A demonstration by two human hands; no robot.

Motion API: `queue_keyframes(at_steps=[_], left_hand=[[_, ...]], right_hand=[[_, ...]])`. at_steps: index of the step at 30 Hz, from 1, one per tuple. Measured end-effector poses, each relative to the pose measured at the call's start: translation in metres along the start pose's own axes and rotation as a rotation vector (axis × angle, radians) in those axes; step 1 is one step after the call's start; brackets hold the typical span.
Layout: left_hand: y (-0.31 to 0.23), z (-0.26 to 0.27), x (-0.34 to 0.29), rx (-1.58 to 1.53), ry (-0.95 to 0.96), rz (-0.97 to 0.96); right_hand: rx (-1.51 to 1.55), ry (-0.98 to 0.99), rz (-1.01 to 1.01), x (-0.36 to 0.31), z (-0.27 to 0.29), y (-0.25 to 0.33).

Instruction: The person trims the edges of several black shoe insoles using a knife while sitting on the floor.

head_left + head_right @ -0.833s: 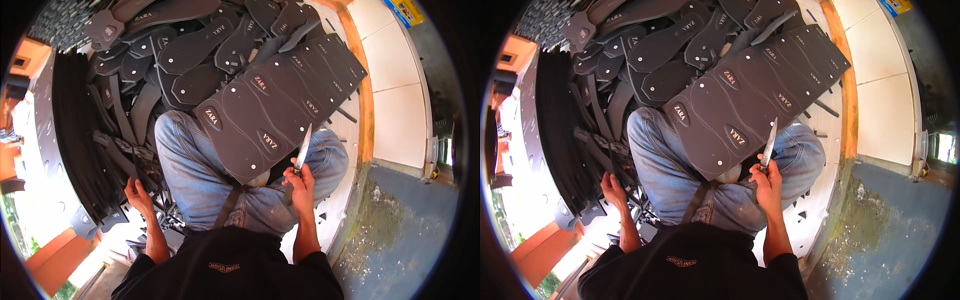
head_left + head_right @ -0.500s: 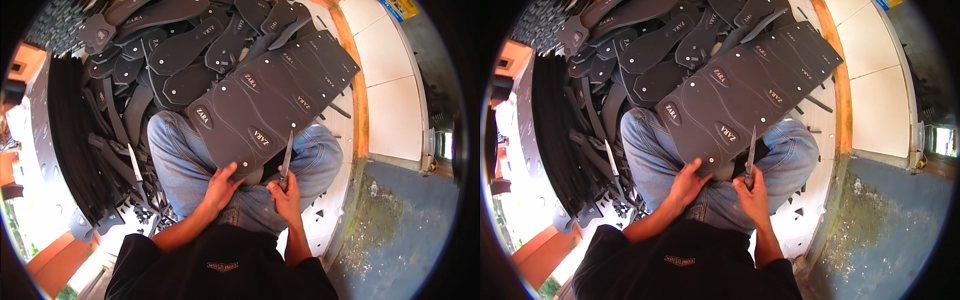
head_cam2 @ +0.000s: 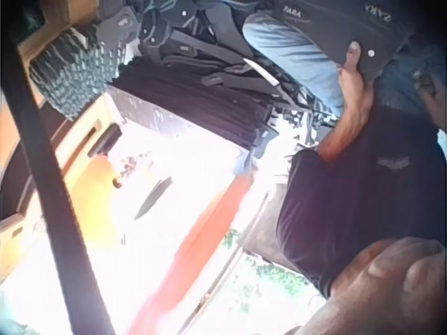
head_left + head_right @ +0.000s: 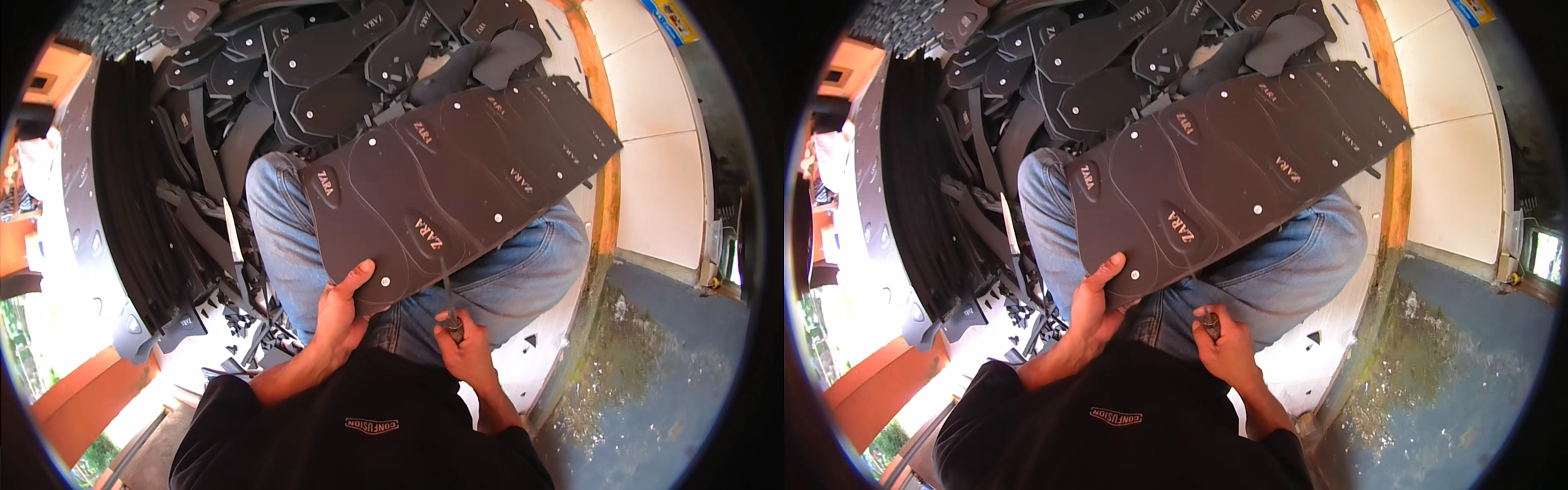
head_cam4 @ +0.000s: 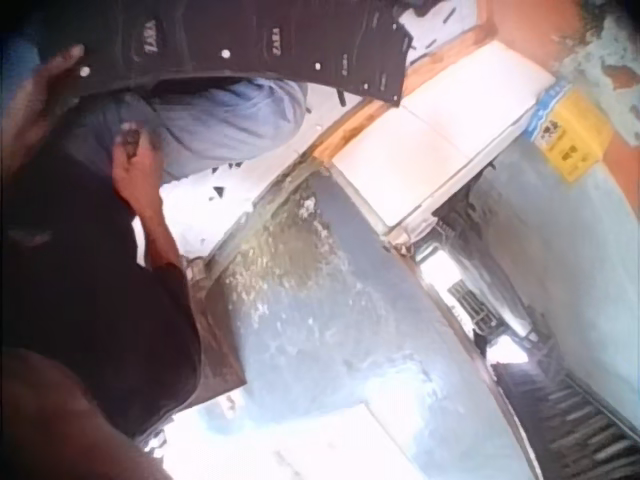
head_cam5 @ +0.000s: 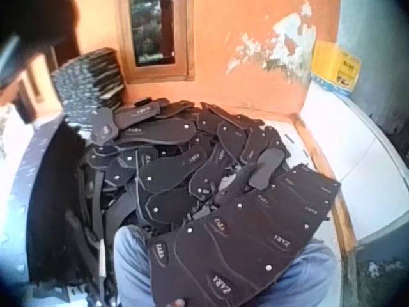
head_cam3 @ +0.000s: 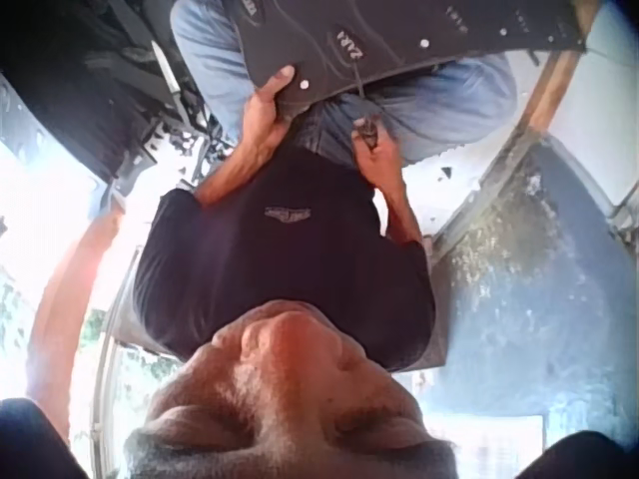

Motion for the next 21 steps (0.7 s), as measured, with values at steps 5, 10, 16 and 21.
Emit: queue_keyframes(at_steps=[5, 10, 16, 21], left_hand=[[-0.002, 0.003, -0.002, -0.003, 0.058, 0.041], [-0.005, 0.000, -0.001, 0.007, 0.044, 0.063], [-0.004, -0.001, 0.002, -0.003, 0.019, 0.057], [-0.004, 0.003, 0.004, 0.050, 0.065, 0.062]], right_hand=[[-0.038, -0.016, -0.072, -0.014, -0.008, 0.001], [-0.064, -0.012, -0.118, -0.013, -0.011, 0.007], [-0.113, -0.034, -0.156, -0.011, -0.017, 0.003], [-0.148, -0.062, -0.165, -0.003, -0.027, 0.001]])
Point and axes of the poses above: each hand's wrist, its own x-axis towards the middle knuckle, its own z-axis out of the back of the hand, y = z × x, the point moved 1 cm from there along x, towards the middle knuckle, and after that the axes turned 3 degrees about y, right-handed, at the moved point
